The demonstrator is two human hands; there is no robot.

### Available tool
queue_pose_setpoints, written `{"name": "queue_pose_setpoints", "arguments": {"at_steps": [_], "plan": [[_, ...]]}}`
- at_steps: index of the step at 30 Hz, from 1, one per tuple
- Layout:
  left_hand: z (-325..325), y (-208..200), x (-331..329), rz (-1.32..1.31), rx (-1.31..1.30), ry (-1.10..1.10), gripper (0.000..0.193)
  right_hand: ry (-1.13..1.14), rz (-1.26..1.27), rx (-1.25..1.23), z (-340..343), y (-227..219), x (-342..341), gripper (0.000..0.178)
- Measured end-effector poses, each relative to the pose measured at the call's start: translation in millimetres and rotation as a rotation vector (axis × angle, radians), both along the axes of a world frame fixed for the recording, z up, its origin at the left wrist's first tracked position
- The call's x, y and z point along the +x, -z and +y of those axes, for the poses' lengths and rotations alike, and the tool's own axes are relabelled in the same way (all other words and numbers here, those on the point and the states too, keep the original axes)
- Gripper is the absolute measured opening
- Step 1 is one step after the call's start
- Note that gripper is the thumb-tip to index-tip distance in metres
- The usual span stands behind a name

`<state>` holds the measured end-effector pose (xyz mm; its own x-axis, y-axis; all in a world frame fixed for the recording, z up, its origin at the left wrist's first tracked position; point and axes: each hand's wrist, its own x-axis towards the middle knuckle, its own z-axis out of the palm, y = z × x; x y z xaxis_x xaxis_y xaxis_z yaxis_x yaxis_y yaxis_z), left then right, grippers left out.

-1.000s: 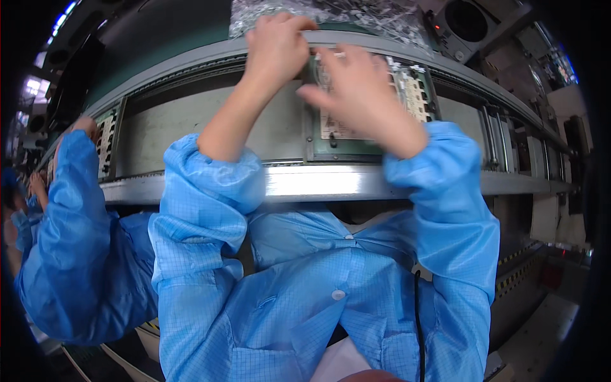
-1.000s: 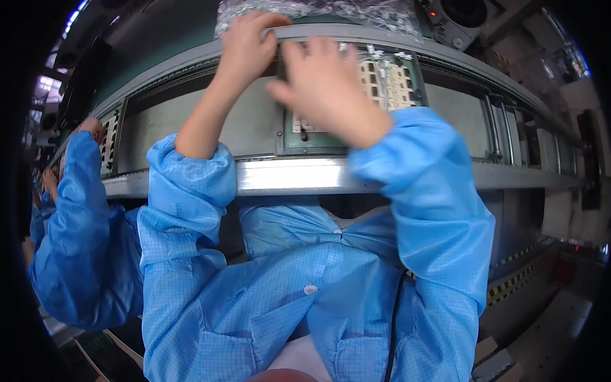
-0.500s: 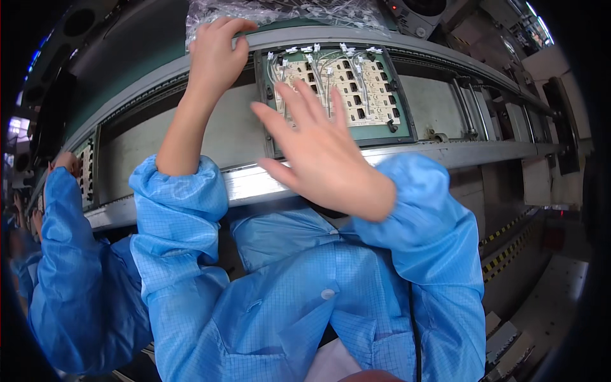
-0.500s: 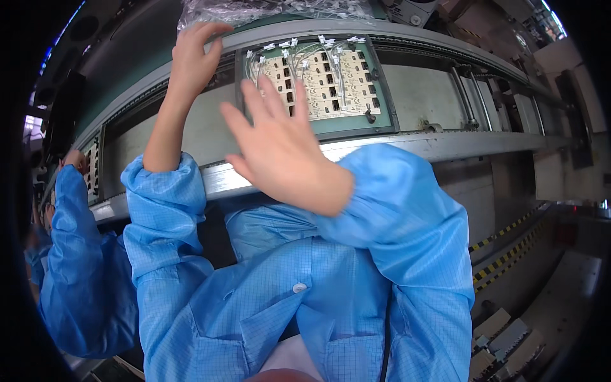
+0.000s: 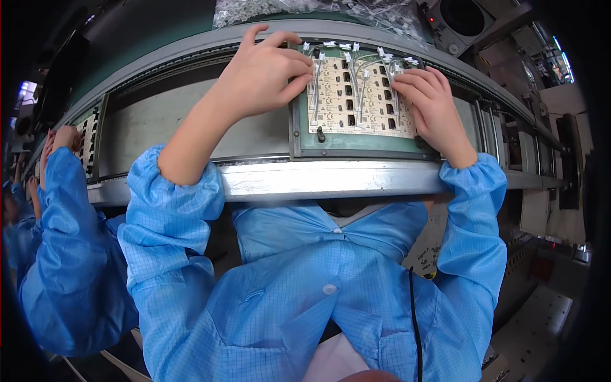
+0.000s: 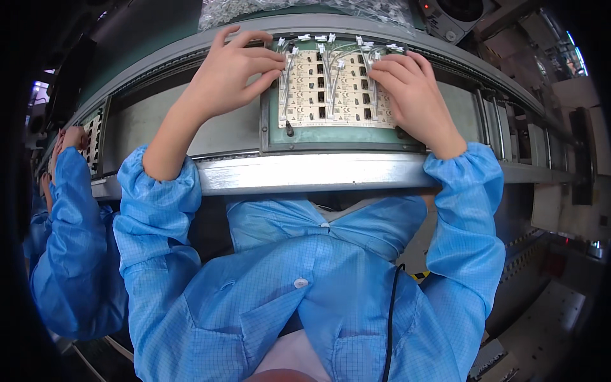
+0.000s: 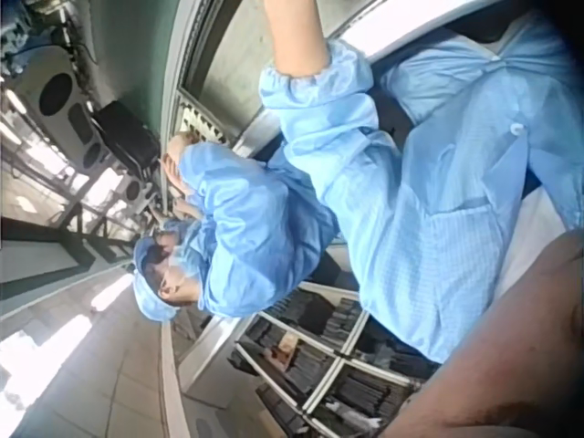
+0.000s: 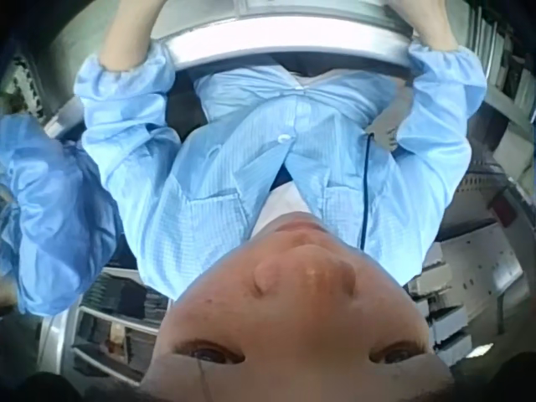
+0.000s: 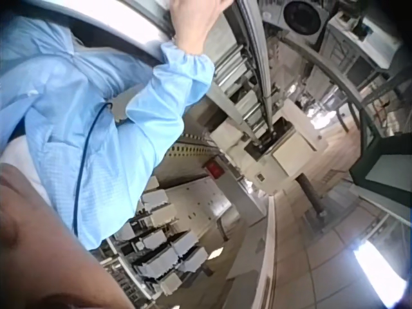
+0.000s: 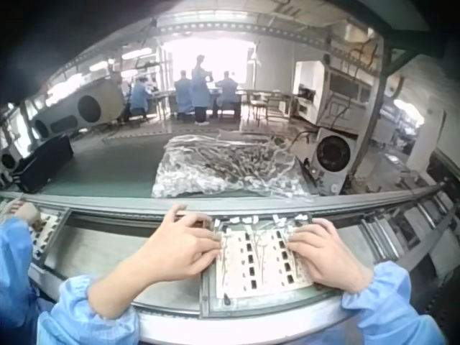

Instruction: Manually installing components and wiring on circuit boards on an assembly line.

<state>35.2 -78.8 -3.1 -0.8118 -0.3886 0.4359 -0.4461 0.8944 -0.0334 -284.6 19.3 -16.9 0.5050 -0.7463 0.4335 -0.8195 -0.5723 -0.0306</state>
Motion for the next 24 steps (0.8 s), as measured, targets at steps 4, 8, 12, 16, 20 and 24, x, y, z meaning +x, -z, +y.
{"name": "queue_pose_setpoints", "arguments": {"at_steps": [4, 8, 12, 16, 20, 24], "plan": [[18.8, -6.2, 3.4, 0.022, 0.044, 0.117, 0.016, -0.031, -0.026, -0.003, 13.9, 1.0, -4.4, 0.035], [27.2, -13.9, 0.6, 0.005, 0.068, 0.159, 0.015, -0.087, -0.049, -0.002, 22.6, -8.3, -5.4, 0.031], [36.7, -19.1, -3.6, 0.01, 0.122, 0.219, 0.013, -0.158, -0.102, 0.018, 35.0, -2.1, -7.9, 0.028], [30.6, -28.5, -5.9, 0.01, 0.125, 0.199, 0.011, -0.233, -0.153, -0.007, 27.9, -14.8, 2.6, 0.027], [5.6, -18.8, -11.4, 0.045, 0.066, 0.132, 0.014, -0.401, -0.127, 0.017, 14.7, -9.0, 37.6, 0.028], [-6.6, -17.7, -13.2, 0.052, 0.154, 0.084, 0.014, -0.427, -0.101, 0.049, -7.9, -26.2, 37.7, 0.028]]}}
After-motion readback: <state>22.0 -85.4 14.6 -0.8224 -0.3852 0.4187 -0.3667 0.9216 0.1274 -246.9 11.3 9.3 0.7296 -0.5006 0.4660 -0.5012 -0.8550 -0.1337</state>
